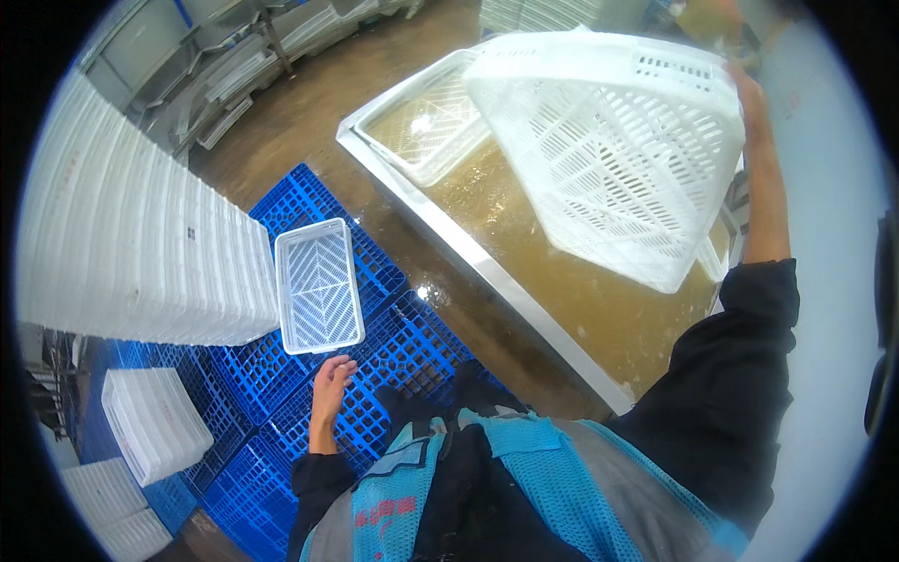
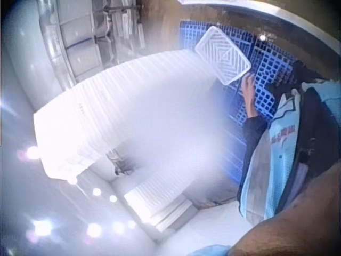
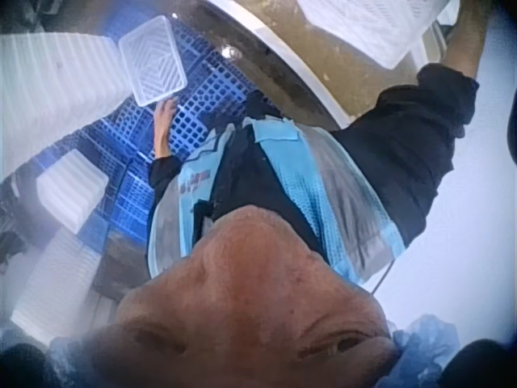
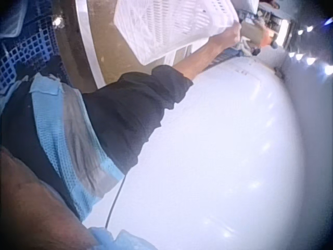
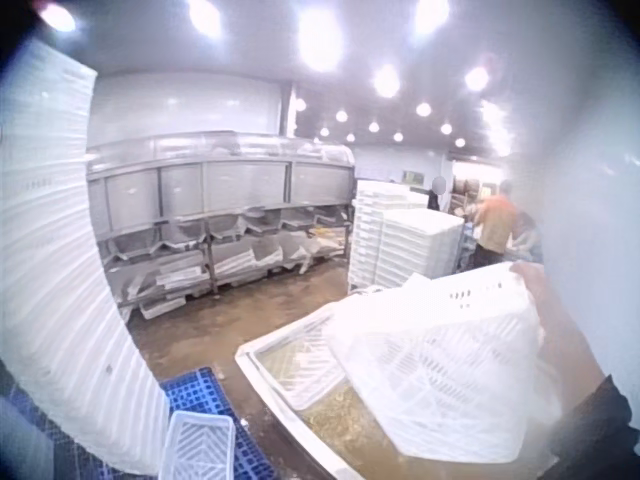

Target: The person repeatedly picks up white plastic baskets, dips them into a water-filled tub, and places them onto a stack on a blue pallet. The person handles the baskets one at a time, rinsing them in the water and stacking them neatly.

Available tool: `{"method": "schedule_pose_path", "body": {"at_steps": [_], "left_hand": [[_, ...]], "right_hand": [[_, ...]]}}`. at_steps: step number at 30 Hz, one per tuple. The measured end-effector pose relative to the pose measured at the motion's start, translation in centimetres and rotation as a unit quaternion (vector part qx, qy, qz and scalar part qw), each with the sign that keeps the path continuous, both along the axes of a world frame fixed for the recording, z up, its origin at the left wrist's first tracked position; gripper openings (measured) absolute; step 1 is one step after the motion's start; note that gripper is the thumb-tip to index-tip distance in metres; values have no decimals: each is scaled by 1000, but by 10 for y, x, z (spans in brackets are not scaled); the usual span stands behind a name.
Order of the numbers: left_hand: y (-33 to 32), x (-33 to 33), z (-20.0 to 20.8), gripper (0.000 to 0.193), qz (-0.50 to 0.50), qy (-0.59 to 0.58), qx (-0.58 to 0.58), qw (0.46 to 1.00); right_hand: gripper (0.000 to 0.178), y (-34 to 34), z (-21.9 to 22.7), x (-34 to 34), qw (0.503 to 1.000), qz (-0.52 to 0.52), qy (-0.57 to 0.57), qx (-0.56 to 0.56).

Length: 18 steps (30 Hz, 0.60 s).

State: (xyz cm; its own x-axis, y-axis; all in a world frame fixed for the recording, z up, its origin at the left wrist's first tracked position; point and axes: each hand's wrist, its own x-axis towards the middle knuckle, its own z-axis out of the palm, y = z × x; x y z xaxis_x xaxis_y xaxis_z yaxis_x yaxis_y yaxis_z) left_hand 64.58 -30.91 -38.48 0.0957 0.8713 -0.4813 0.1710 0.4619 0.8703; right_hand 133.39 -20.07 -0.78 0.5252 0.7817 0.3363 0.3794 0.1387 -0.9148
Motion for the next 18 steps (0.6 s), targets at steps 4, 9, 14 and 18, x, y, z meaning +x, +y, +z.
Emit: {"method": "schedule_pose_path", "body": {"at_steps": [4,9,14,18], "left_hand": [[-16,-34,-7,32,40,-40,-18,998],[-59,-110,-48,30,118,-32,-48,991],[-106,-199,-84,29,185,-15,-112,976],[-114,-243,-84,35,276,-102,-164,942]], "right_hand": [[35,29,30,-54,999,38,-8,21],[34,84,39,-133,993,72,83,36],[34,113,34,-238,984,169,12,59],[31,120,0,-345,922,159,-293,198]]}}
